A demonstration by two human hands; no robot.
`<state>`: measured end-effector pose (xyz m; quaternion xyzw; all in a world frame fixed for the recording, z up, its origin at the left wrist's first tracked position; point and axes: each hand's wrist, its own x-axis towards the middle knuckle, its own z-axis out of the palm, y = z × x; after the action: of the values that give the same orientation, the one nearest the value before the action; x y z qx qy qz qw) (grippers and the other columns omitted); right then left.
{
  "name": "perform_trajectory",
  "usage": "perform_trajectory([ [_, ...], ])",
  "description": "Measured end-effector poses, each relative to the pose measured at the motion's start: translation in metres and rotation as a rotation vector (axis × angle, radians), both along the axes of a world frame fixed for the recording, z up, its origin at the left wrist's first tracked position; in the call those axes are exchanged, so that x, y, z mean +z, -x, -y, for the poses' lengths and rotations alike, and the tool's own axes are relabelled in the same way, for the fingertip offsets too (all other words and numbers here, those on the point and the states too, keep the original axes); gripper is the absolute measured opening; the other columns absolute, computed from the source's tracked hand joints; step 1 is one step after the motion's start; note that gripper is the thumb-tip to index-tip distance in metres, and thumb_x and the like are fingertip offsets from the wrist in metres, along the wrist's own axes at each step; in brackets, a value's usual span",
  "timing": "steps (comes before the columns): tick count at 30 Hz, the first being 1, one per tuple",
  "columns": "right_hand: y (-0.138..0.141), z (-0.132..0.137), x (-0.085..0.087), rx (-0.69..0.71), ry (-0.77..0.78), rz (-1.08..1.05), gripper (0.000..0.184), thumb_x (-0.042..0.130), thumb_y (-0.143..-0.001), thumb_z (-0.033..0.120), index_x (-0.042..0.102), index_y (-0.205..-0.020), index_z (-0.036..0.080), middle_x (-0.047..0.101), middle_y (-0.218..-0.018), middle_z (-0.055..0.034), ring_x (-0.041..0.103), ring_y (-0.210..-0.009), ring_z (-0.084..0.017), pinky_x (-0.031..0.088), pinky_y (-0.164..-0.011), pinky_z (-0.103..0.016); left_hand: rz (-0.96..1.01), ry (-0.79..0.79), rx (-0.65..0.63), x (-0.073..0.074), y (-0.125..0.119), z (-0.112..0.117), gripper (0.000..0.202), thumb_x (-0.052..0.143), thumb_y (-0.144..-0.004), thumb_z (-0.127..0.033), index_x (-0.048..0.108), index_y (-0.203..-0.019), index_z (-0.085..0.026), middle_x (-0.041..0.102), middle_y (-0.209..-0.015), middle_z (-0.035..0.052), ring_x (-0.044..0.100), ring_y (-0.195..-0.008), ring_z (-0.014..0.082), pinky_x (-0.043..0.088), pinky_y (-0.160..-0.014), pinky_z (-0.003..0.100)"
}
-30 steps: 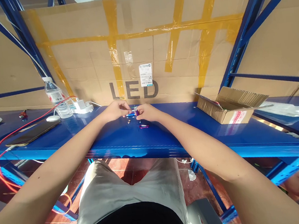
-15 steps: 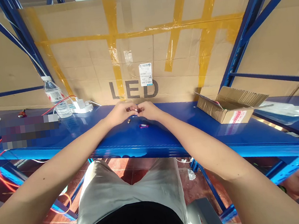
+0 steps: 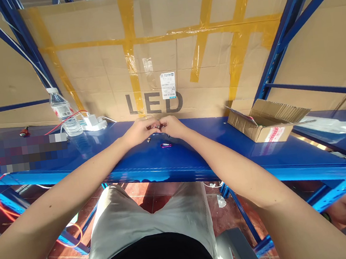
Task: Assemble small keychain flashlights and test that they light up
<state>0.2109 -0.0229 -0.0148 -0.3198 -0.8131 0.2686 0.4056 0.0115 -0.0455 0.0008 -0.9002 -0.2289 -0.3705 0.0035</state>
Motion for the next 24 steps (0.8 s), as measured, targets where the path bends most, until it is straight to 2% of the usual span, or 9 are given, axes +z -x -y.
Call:
perform_trajectory([
  [7,-0.002,-0.006,-0.002,-0.023,-0.047,0.003,0.024,0.078,-0.066,0.037,0.076,-0.077,0.015,0.066,-0.069,-0.0014,0.056,-0.07,-0.018,0.041,-0.063,-0.029,-0.01,-0.052,0.02,0.0,0.002,0.0,0.017,0.072,-0.088,-0.021,0.057,-0.082,-0.02,0.057,-0.08,0.0008,0.057,-0.077,0.0178,0.046,-0.072,0.03],
  [13,-0.002,-0.008,-0.002,0.007,-0.08,-0.017,0.02,0.077,-0.066,0.035,0.072,-0.07,0.016,0.065,-0.066,-0.0006,0.055,-0.068,-0.017,0.04,-0.06,-0.028,-0.05,-0.121,-0.013,-0.003,0.004,-0.003,0.008,0.064,-0.093,-0.02,0.062,-0.085,-0.019,0.061,-0.088,0.0043,0.059,-0.083,0.0191,0.048,-0.078,0.032],
  [17,-0.002,-0.008,-0.001,0.008,-0.054,-0.013,0.021,0.077,-0.065,0.035,0.068,-0.067,0.016,0.061,-0.062,0.0011,0.052,-0.065,-0.016,0.039,-0.059,-0.028,-0.01,-0.057,0.016,-0.003,0.001,-0.001,0.006,0.066,-0.09,-0.019,0.066,-0.084,-0.019,0.061,-0.089,0.0043,0.061,-0.081,0.0178,0.051,-0.078,0.032],
  [24,-0.003,-0.012,-0.001,-0.041,-0.102,-0.055,0.013,0.074,-0.067,0.03,0.072,-0.073,0.018,0.068,-0.074,-0.0016,0.062,-0.075,-0.021,0.047,-0.068,-0.032,0.139,0.018,0.081,-0.003,-0.002,0.004,0.007,0.065,-0.083,-0.014,0.062,-0.087,-0.018,0.063,-0.084,0.001,0.058,-0.069,0.0134,0.051,-0.071,0.029],
])
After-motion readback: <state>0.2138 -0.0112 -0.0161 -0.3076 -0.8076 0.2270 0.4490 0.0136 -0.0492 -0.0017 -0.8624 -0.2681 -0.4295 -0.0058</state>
